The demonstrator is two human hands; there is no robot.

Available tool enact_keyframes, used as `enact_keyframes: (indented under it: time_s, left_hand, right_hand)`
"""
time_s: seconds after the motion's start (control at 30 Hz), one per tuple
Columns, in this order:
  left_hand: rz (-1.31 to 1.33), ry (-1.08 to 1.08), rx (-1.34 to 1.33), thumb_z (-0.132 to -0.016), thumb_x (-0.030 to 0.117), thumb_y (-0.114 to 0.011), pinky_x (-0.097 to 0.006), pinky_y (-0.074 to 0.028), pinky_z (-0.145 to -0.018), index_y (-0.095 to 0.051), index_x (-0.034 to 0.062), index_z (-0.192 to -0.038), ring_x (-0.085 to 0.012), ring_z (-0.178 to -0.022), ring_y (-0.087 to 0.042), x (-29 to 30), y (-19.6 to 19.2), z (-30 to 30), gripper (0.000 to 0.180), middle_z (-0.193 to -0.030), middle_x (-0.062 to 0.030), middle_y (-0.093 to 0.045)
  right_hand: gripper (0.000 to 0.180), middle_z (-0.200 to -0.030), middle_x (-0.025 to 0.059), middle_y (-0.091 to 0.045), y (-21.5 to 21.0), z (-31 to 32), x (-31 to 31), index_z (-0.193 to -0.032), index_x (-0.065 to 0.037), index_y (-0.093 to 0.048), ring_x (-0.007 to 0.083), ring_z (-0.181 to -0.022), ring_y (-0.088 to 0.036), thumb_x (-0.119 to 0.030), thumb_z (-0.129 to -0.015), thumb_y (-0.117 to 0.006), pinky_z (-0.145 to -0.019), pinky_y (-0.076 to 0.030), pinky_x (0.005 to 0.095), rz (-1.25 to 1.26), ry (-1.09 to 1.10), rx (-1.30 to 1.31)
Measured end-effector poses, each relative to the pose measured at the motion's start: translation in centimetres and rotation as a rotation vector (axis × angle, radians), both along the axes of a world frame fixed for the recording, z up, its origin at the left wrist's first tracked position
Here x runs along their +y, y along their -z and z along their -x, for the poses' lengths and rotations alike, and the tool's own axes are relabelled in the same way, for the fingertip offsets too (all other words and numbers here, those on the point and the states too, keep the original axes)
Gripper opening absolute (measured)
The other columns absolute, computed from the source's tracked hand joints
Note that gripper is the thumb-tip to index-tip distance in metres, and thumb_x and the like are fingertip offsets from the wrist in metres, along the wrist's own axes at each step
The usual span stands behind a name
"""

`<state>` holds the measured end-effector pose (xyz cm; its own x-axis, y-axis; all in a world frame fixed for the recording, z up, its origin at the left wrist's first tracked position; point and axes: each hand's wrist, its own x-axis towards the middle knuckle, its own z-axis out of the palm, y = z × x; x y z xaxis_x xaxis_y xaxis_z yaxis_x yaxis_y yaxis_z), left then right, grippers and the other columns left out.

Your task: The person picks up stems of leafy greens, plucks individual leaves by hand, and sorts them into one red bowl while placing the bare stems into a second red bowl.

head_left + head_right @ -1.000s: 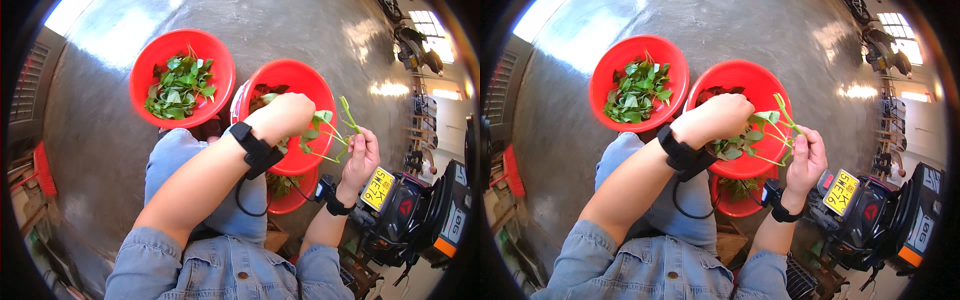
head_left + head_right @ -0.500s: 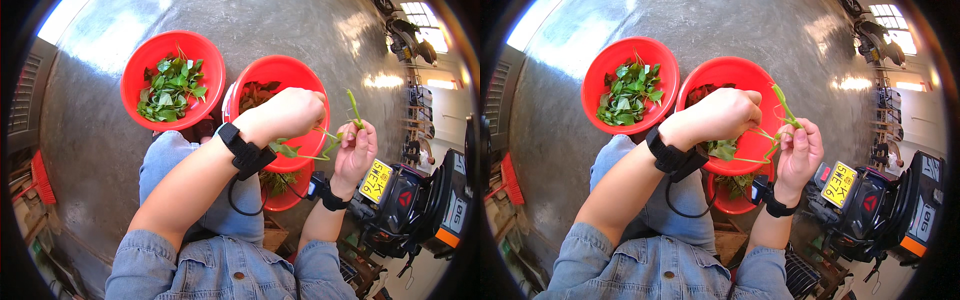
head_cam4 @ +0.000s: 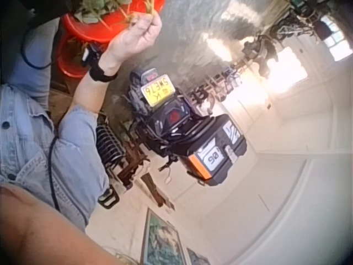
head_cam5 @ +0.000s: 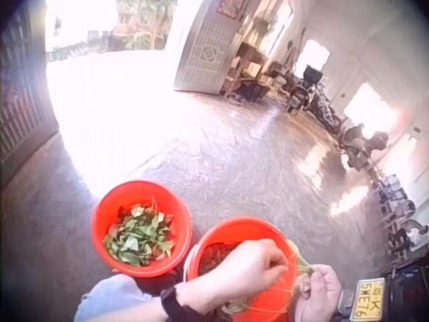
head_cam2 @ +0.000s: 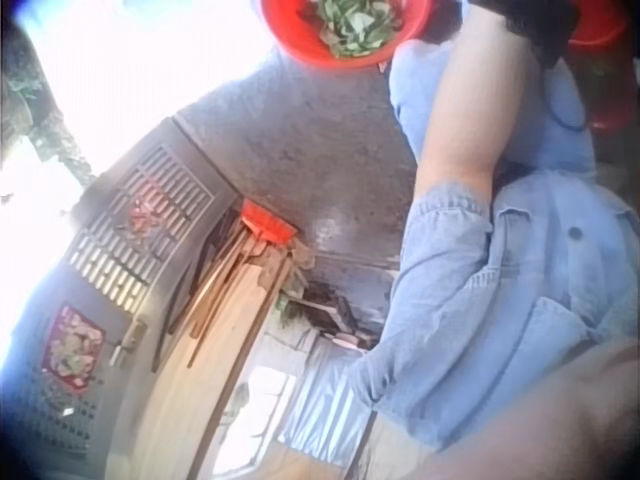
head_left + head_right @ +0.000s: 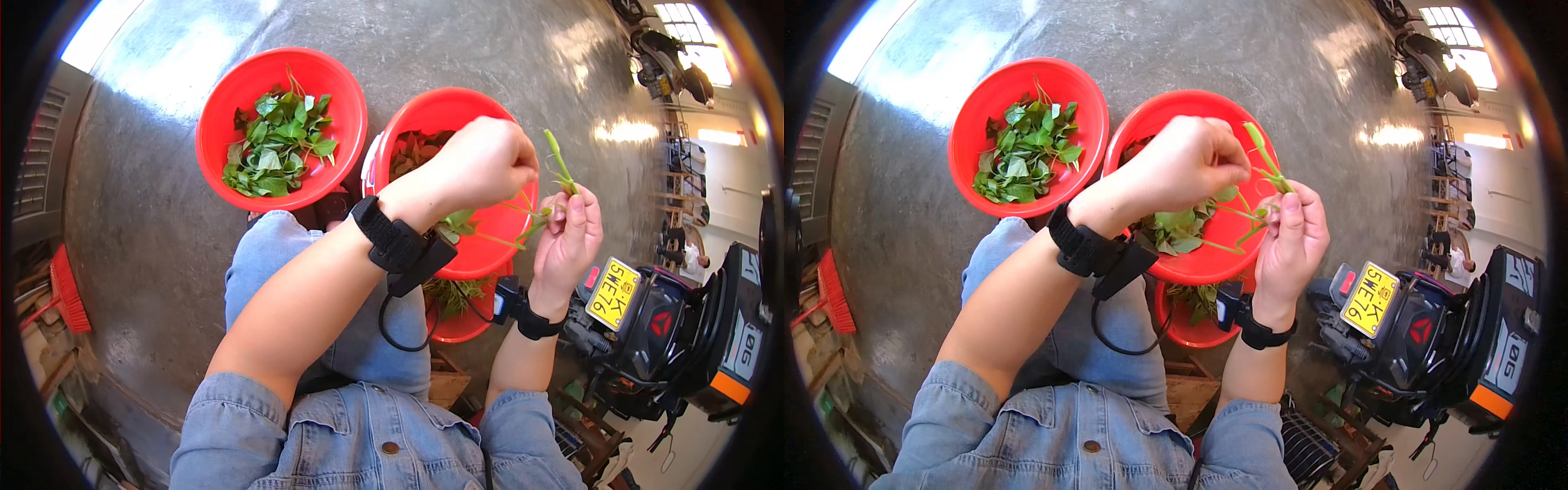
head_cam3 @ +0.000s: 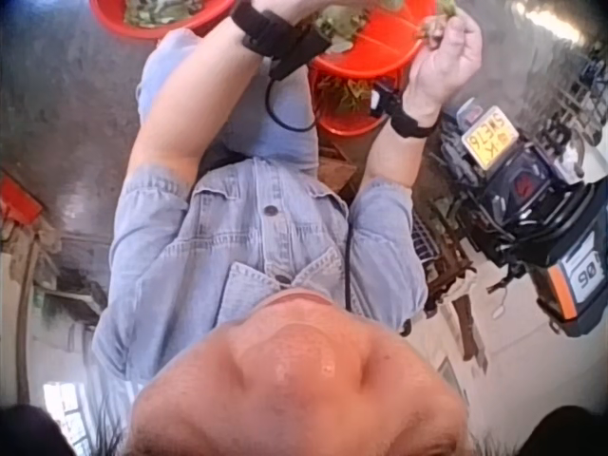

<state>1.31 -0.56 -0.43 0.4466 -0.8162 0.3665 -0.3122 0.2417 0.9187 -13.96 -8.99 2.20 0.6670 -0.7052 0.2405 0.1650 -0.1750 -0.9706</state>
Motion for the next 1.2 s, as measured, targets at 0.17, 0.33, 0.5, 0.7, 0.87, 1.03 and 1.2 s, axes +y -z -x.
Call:
enact_keyframes:
  time_s: [0.17,0.33,0.5,0.7,0.87,1.03,1.2]
  left_hand:
    - [-0.111,0.142,-0.264,-0.07,0.009,-0.063,-0.038,-0.049,-0.065,-0.066,0.0016,-0.074,-0.0302,-0.071,-0.06,0.4,0.1,1.8,0.009,-0.077,-0.0127,-0.061]
    - [-0.05,0.174,-0.148,-0.07,0.008,-0.064,-0.036,-0.049,-0.067,-0.066,-0.0012,-0.075,-0.0302,-0.071,-0.06,0.2,0.3,1.3,0.01,-0.077,-0.0146,-0.061]
    - [-0.069,0.225,-0.117,-0.07,0.006,-0.064,-0.036,-0.049,-0.067,-0.065,-0.0022,-0.076,-0.0314,-0.071,-0.06,0.0,0.6,1.4,0.01,-0.077,-0.0158,-0.06]
    - [0.031,-0.018,-0.124,-0.072,0.007,-0.063,-0.037,-0.048,-0.064,-0.063,-0.0042,-0.079,-0.0321,-0.07,-0.059,-0.4,0.8,1.6,0.013,-0.075,-0.0183,-0.059]
    - [-0.08,-0.025,0.418,-0.081,0.013,-0.062,-0.025,-0.042,-0.05,-0.062,-0.0043,-0.079,-0.008,-0.055,-0.051,-0.4,0.4,1.4,0.017,-0.06,-0.002,-0.056]
    - [-0.061,-0.122,0.422,-0.085,0.013,-0.06,-0.021,-0.037,-0.046,-0.062,-0.0024,-0.083,-0.0035,-0.053,-0.046,0.2,-0.9,-0.5,0.015,-0.06,0.0025,-0.053]
    - [0.086,-0.196,0.403,-0.087,0.015,-0.059,-0.02,-0.037,-0.049,-0.059,-0.0023,-0.088,-0.0021,-0.056,-0.043,0.6,-0.9,-1.6,0.017,-0.064,0.001,-0.054]
  right_hand:
    - [0.021,-0.072,0.0002,-0.048,-0.2,-0.2,-0.4,-0.102,0.003,-0.055,0.0053,-0.065,-0.043,-0.015,-0.094,-0.05,-0.057,-0.033,0.0175,-0.008,0.005,-0.074]
    - [0.019,-0.073,0.0004,-0.048,-0.5,-0.7,-0.2,-0.101,0.003,-0.056,0.0052,-0.065,-0.042,-0.014,-0.094,-0.049,-0.057,-0.033,0.0175,0.031,0.077,-0.087]
    - [0.019,-0.073,0.0004,-0.048,-0.3,-0.8,-0.2,-0.101,0.003,-0.056,0.0053,-0.065,-0.042,-0.013,-0.094,-0.049,-0.057,-0.034,0.0174,0.043,0.114,-0.078]
    - [0.019,-0.071,-0.0003,-0.048,-0.2,-1.0,0.5,-0.1,0.003,-0.056,0.0052,-0.065,-0.043,-0.014,-0.093,-0.05,-0.057,-0.034,0.017,0.0,0.092,-0.087]
    - [0.018,-0.071,-0.0015,-0.049,0.6,-1.6,1.7,-0.099,0.002,-0.057,0.0046,-0.064,-0.044,-0.015,-0.093,-0.051,-0.057,-0.034,0.0164,-0.011,0.091,-0.072]
    - [0.018,-0.073,-0.0028,-0.05,0.7,-1.2,1.6,-0.098,0.002,-0.057,0.0036,-0.065,-0.044,-0.015,-0.093,-0.052,-0.059,-0.035,0.0164,0.019,0.198,0.001]
    - [0.017,-0.074,-0.0023,-0.049,0.7,-0.4,0.1,-0.097,0.002,-0.057,0.003,-0.066,-0.042,-0.014,-0.093,-0.052,-0.06,-0.037,0.0165,0.085,0.285,0.046]
